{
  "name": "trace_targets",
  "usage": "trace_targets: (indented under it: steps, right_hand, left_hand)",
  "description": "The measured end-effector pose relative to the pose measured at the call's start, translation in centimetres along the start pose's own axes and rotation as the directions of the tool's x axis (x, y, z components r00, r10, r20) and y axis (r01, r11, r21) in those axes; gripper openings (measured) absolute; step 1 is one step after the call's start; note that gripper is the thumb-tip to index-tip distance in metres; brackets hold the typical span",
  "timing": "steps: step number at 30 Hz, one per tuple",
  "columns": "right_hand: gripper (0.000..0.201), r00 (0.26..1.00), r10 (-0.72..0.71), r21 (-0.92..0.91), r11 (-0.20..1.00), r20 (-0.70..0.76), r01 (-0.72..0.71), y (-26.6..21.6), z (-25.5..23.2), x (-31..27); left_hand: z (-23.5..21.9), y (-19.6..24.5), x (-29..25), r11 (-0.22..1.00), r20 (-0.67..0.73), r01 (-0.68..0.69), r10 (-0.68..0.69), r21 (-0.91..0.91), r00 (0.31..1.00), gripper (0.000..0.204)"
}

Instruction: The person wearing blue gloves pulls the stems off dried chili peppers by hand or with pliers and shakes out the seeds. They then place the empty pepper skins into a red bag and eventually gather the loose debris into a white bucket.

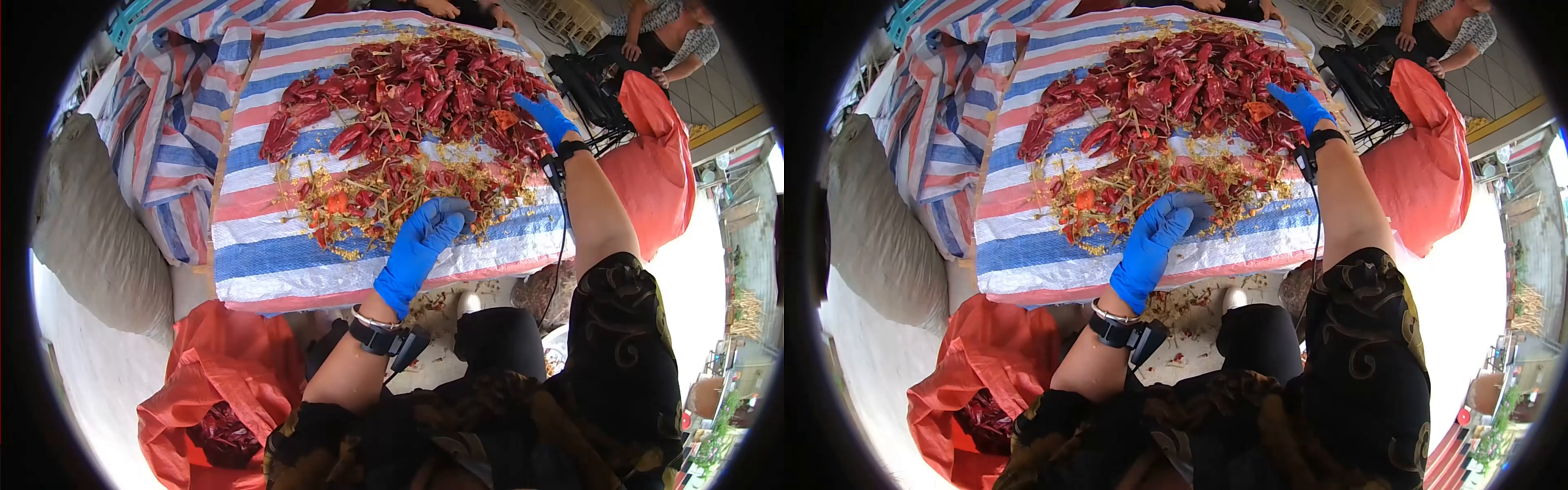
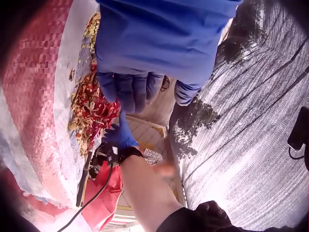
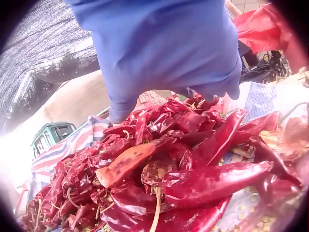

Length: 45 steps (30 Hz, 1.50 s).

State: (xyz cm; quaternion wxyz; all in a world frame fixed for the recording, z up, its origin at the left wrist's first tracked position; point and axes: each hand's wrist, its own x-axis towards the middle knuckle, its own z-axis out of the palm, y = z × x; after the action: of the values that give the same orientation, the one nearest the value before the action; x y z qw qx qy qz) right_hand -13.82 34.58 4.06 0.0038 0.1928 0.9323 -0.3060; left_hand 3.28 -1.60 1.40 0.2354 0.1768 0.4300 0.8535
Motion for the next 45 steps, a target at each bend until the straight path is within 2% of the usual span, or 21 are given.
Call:
trace_targets:
  steps: [3,5,7,9,10,11,13,15,20,21,23,24,25,27,28,29,31,32,34,41,45]
  right_hand:
    - [0.115,0.995,0.099,0.032,0.995,0.007,-0.099,-1.9,1.5,0.3]
    - [0.109,0.976,0.173,0.112,0.976,0.130,-0.188,-4.6,2.8,-1.5]
    - [0.105,0.985,0.161,0.119,0.978,0.068,-0.169,-5.8,4.4,-2.2]
    - [0.096,0.987,0.080,0.185,0.977,0.142,-0.106,-7.2,4.9,-3.0]
    - [0.077,0.996,-0.035,0.016,0.999,-0.082,0.037,-7.0,6.2,-3.3]
    - [0.077,0.996,-0.030,0.021,0.999,-0.082,0.032,-6.8,7.2,-3.5]
    - [0.069,0.964,-0.226,-0.144,0.968,-0.144,0.205,-7.2,8.8,-5.5]
    - [0.066,0.937,-0.338,-0.342,0.894,-0.089,0.290,-8.8,9.1,-9.1]
    - [0.055,0.824,-0.558,-0.251,0.815,-0.098,0.522,-10.3,10.0,-14.9]
    - [0.055,0.829,-0.549,-0.252,0.821,-0.108,0.511,-10.4,9.8,-15.9]
    - [0.054,0.825,-0.544,0.015,0.833,-0.154,0.553,-10.2,9.4,-18.1]
    - [0.047,0.828,-0.516,0.039,0.843,-0.220,0.536,-10.3,9.0,-19.2]
    - [0.047,0.834,-0.505,0.045,0.849,-0.225,0.526,-9.2,9.0,-19.0]
    - [0.044,0.731,-0.488,-0.047,0.844,-0.476,0.534,-6.2,8.5,-18.0]
    - [0.043,0.727,-0.463,-0.069,0.862,-0.507,0.502,-5.2,7.8,-17.5]
    - [0.043,0.729,-0.457,-0.060,0.864,-0.509,0.499,-3.6,7.1,-16.5]
    - [0.043,0.716,-0.534,-0.390,0.839,-0.450,0.380,0.0,6.6,-13.8]
    - [0.043,0.720,-0.532,-0.385,0.840,-0.446,0.383,0.9,6.4,-13.2]
    - [0.042,0.900,-0.262,-0.314,0.937,-0.348,0.151,1.4,6.1,-12.6]
    - [0.040,0.950,-0.224,-0.095,0.974,-0.216,0.208,0.5,5.7,-15.8]
    - [0.038,0.909,-0.197,0.019,0.976,-0.367,0.219,-1.2,4.3,-18.2]
  left_hand:
    - [-0.6,0.1,0.6,1.000,-0.016,0.003,-0.003,-0.030,1.000,0.030]
    - [-0.5,0.0,0.8,0.998,-0.014,0.005,-0.006,-0.058,1.000,0.030]
    - [-0.4,-0.3,1.0,0.998,-0.014,0.009,-0.010,-0.067,1.000,0.030]
    - [-0.4,-0.3,1.3,0.998,-0.020,0.009,-0.010,-0.059,1.000,0.029]
    - [-0.4,-0.2,1.5,0.998,-0.017,0.011,-0.012,-0.056,1.000,0.029]
    - [-0.5,-0.2,1.5,0.998,-0.031,0.013,-0.015,-0.062,0.999,0.028]
    - [-0.4,-0.3,1.6,0.997,-0.041,0.027,-0.030,-0.068,0.999,0.027]
    - [-0.2,-0.4,1.9,0.994,-0.106,0.014,-0.026,-0.104,0.994,0.026]
    - [-0.7,-1.4,2.6,0.991,-0.224,0.037,-0.065,-0.127,0.972,0.027]
    - [-0.7,-1.4,2.7,0.991,-0.213,0.046,-0.072,-0.125,0.974,0.027]
    - [-0.7,-1.7,2.8,0.989,-0.252,-0.005,-0.032,-0.145,0.967,0.026]
    - [-0.4,-1.4,2.7,0.993,-0.270,0.001,-0.033,-0.118,0.962,0.025]
    - [-0.3,-1.5,2.6,0.993,-0.265,0.014,-0.044,-0.114,0.963,0.025]
    - [-0.4,-1.7,2.5,0.993,-0.273,0.003,-0.034,-0.115,0.962,0.025]
    - [-0.5,-1.8,2.4,0.994,-0.264,0.000,-0.030,-0.112,0.964,0.024]
    - [-0.5,-1.8,2.4,0.994,-0.265,0.006,-0.034,-0.105,0.964,0.024]
    - [-0.3,-1.6,2.2,0.990,-0.224,-0.031,-0.001,-0.138,0.975,0.024]
    - [-0.2,-1.6,2.1,0.990,-0.231,-0.028,-0.005,-0.136,0.973,0.024]
    - [0.1,-1.8,2.3,0.985,-0.213,-0.036,0.000,-0.167,0.977,0.024]
    - [0.3,-2.2,2.8,0.984,-0.215,-0.042,0.004,-0.171,0.977,0.023]
    - [0.3,-2.2,2.5,0.982,-0.248,-0.064,0.018,-0.180,0.969,0.023]
